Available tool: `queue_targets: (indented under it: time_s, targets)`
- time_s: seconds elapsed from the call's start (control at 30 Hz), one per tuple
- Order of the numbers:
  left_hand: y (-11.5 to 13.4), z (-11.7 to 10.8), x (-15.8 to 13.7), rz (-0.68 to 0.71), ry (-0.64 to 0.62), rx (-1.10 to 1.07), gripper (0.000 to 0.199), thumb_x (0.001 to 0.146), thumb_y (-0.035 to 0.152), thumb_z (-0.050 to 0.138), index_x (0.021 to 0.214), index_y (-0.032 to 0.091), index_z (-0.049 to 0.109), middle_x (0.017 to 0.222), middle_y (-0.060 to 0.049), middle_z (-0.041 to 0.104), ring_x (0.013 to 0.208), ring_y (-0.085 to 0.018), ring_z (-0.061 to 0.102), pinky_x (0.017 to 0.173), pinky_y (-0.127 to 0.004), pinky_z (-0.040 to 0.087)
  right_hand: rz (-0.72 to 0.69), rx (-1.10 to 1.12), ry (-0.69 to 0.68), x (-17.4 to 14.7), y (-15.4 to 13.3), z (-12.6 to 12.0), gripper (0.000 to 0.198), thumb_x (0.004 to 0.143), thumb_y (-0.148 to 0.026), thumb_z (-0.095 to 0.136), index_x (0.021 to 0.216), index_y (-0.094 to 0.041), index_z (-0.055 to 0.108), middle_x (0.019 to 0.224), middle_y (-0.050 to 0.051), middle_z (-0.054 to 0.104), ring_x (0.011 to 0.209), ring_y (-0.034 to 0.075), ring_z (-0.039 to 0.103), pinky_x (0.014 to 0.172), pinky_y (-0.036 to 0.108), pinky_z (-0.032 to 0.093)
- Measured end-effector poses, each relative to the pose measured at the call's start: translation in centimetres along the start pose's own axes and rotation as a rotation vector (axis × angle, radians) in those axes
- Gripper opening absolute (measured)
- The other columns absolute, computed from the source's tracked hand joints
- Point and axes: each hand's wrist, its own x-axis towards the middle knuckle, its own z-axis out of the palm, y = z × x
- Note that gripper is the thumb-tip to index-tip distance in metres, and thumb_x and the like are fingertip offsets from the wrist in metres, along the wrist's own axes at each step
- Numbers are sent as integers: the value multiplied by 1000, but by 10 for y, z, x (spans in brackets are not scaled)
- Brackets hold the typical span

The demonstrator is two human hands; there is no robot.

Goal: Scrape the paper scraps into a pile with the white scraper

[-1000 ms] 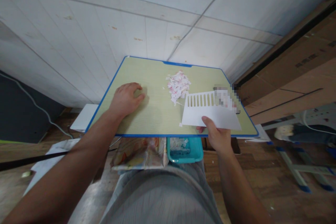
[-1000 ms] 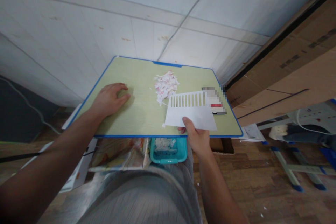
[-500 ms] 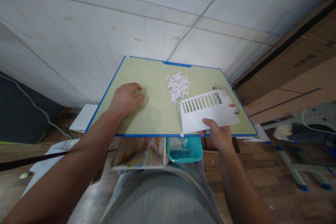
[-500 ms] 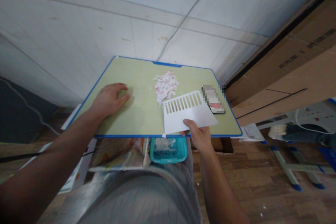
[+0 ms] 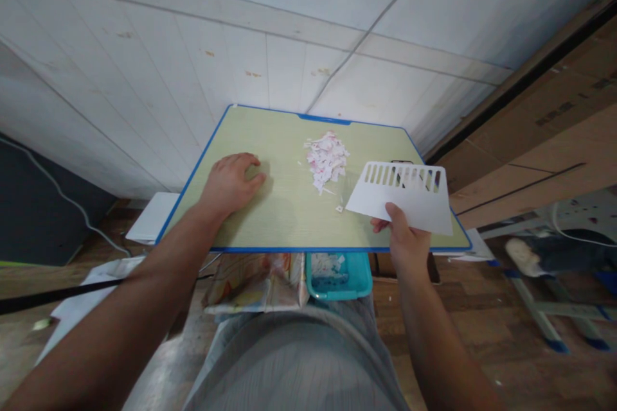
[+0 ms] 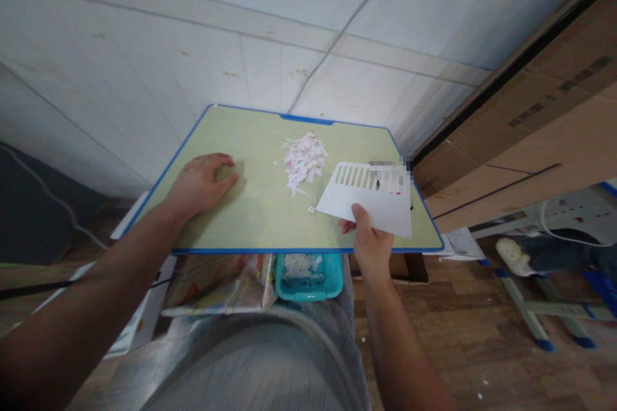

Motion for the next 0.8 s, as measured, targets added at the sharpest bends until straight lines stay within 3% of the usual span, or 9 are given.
queue_targets:
  time_s: [0.13,0.33,0.5,0.8]
  targets:
    - [1,-1,1,-1,-23,16,49,105,46,65,141,21,86,163,-18,87,160,-44,76,146,-60,53,9,-92,-58,-2,7,3,36,101,-56,90,90,-23,79,69,1,81,54,21,72,62,37,62]
    - [1,-2,2,-3,-24,20,48,106,45,66,140,19,87,163,-20,87,161,-45,76,146,-60,53,29,-127,-100,-2,3,13,37,99,-61,89,94,-26,78,70,1,81,58,24,76,61,37,63]
    - [-1,0,2,1,-11,19,45,106,44,67,138,22,88,162,-18,88,159,-44,77,145,-60,54,-10,-191,-181,-3,-6,24,41,100,-64,85,83,-28,75,65,2,78,59,25,77,67,40,68]
    - [-3,2,2,1,-6,20,43,106,43,69,139,23,88,162,-16,88,159,-42,77,146,-58,54,26,-104,-94,-1,4,23,34,98,-57,90,98,-26,76,72,0,82,56,23,76,59,37,63]
